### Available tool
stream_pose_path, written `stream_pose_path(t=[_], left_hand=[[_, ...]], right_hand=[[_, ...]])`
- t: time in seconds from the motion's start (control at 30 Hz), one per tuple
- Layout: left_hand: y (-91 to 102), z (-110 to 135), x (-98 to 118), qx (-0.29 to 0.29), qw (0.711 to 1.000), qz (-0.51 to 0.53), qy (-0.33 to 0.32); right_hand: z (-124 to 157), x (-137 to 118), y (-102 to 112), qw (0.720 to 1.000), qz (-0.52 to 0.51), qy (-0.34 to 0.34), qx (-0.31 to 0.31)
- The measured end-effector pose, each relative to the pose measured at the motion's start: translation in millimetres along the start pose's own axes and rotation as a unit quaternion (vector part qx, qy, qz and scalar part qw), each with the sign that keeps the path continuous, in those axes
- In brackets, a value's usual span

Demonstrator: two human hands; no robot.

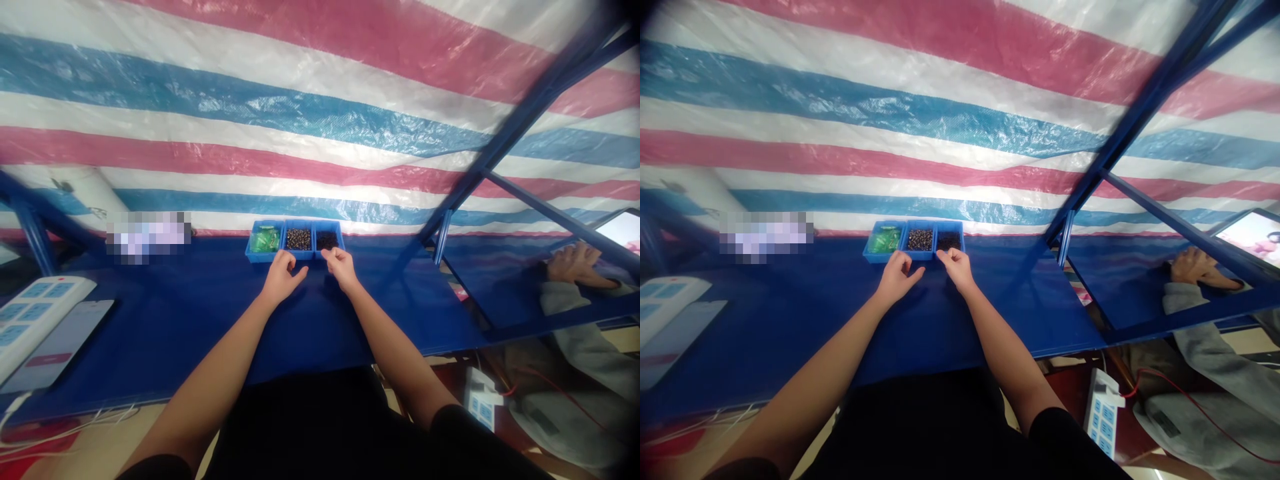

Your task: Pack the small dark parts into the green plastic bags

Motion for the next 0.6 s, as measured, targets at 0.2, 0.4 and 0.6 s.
stream_pose_path(t=[0.2, 0.4, 0.6], left_hand=[[-7.6, 2, 7, -0.052, 0.998, 0.040, -0.016], [-14.0, 6, 49, -0.106, 0.980, 0.065, -0.156], [-45.3, 13, 56, -0.158, 0.973, 0.069, -0.156]], right_hand=[[9, -18, -28, 0.994, 0.067, 0.033, -0.081], [12, -32, -59, 0.982, -0.001, 0.071, -0.176], [25, -50, -85, 0.962, -0.020, 0.081, -0.259]])
Point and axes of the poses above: each hand's wrist, its own z-axis away from the middle knuckle, its own y-axis out of the back of the hand, x = y × z, the point moved 10 cm from there along -z, towards the middle knuckle, and after that the axes turned 15 degrees about -x, right-handed, at the moved point
